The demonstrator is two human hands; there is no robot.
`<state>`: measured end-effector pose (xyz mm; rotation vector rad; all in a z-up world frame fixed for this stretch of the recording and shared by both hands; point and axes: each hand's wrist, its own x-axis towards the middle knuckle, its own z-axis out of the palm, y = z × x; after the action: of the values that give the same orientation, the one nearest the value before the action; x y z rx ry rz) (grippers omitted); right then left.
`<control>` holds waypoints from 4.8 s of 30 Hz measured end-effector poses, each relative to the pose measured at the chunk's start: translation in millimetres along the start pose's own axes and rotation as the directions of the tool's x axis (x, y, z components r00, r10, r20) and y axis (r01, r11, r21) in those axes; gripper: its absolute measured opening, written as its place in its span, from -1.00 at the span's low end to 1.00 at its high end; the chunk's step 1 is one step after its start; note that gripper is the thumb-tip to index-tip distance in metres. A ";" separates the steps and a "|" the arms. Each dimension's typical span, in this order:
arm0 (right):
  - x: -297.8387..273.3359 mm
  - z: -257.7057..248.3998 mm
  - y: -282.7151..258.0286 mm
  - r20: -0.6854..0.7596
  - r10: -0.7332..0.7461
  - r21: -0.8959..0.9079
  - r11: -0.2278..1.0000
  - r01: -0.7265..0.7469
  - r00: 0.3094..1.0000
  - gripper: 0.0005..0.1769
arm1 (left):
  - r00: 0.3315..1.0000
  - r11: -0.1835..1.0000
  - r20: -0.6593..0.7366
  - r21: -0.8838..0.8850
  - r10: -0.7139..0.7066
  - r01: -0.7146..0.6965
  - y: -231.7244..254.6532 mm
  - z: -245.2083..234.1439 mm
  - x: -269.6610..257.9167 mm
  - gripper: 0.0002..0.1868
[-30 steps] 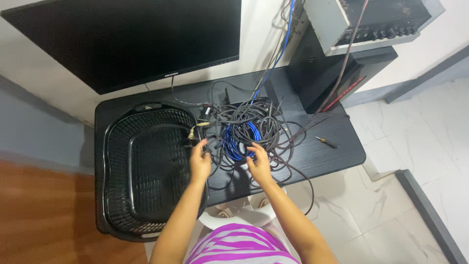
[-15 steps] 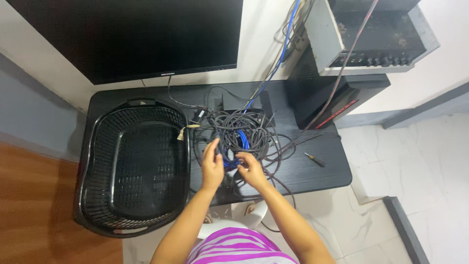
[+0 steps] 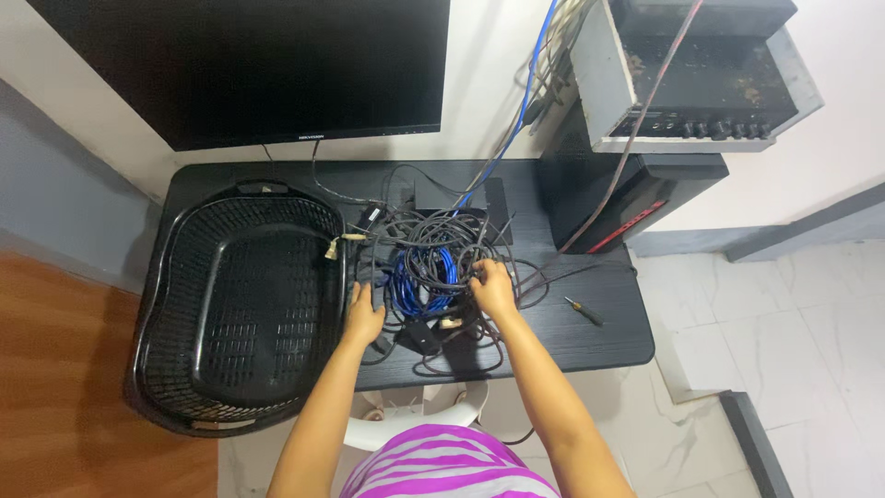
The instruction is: The person untangles a pile of mixed black and blue cables on a black desk. They repeatedly pick up tangled sections, separate individual wires, and attempt to coil them. The person handles the cables by hand throughout the process.
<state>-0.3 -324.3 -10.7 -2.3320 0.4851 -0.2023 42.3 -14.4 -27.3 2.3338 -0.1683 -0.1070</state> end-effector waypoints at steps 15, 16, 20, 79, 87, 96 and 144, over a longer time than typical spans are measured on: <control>9.4 10.7 -29.4 0.211 0.048 0.916 0.339 -0.214 0.976 -0.47 | 0.929 0.915 -0.137 -0.174 0.344 -0.364 58.3 20.1 -9.8 -0.30; 6.3 11.5 -35.8 0.214 -0.017 0.928 0.316 -0.198 0.977 -0.47 | 0.926 0.897 -0.158 -0.236 0.343 -0.373 57.1 25.6 -4.3 -0.36; -19.0 5.7 -70.7 0.238 -0.237 0.914 0.382 -0.135 0.942 -0.46 | 0.980 0.583 0.198 -0.798 0.015 0.152 51.1 39.2 23.3 -0.38; 23.4 -146.3 -184.1 -0.126 -0.281 0.978 -0.197 0.072 0.951 -0.71 | 0.831 0.843 -0.140 0.105 0.538 -0.528 176.0 -75.4 9.6 -0.89; -13.0 -62.2 -143.6 -0.018 -0.466 0.493 0.765 0.414 0.884 -0.52 | 0.878 0.794 -0.252 -0.376 0.408 -0.477 177.5 -51.5 36.1 -0.89; -67.1 -46.4 -137.0 -0.229 -0.731 0.133 0.631 0.764 0.643 -0.71 | 0.920 0.814 -0.226 -0.431 0.319 -0.389 161.3 -49.8 42.7 -0.88; -33.8 -2.9 -84.0 0.417 -0.276 0.617 0.785 -0.047 0.866 -0.73 | 0.905 0.483 -0.118 -0.813 0.409 -0.324 217.8 -161.8 -50.3 -0.68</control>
<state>-8.2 -257.1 49.6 -1.6700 -0.0060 0.1633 -5.8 -41.9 242.9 1.2904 -0.5460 -0.0567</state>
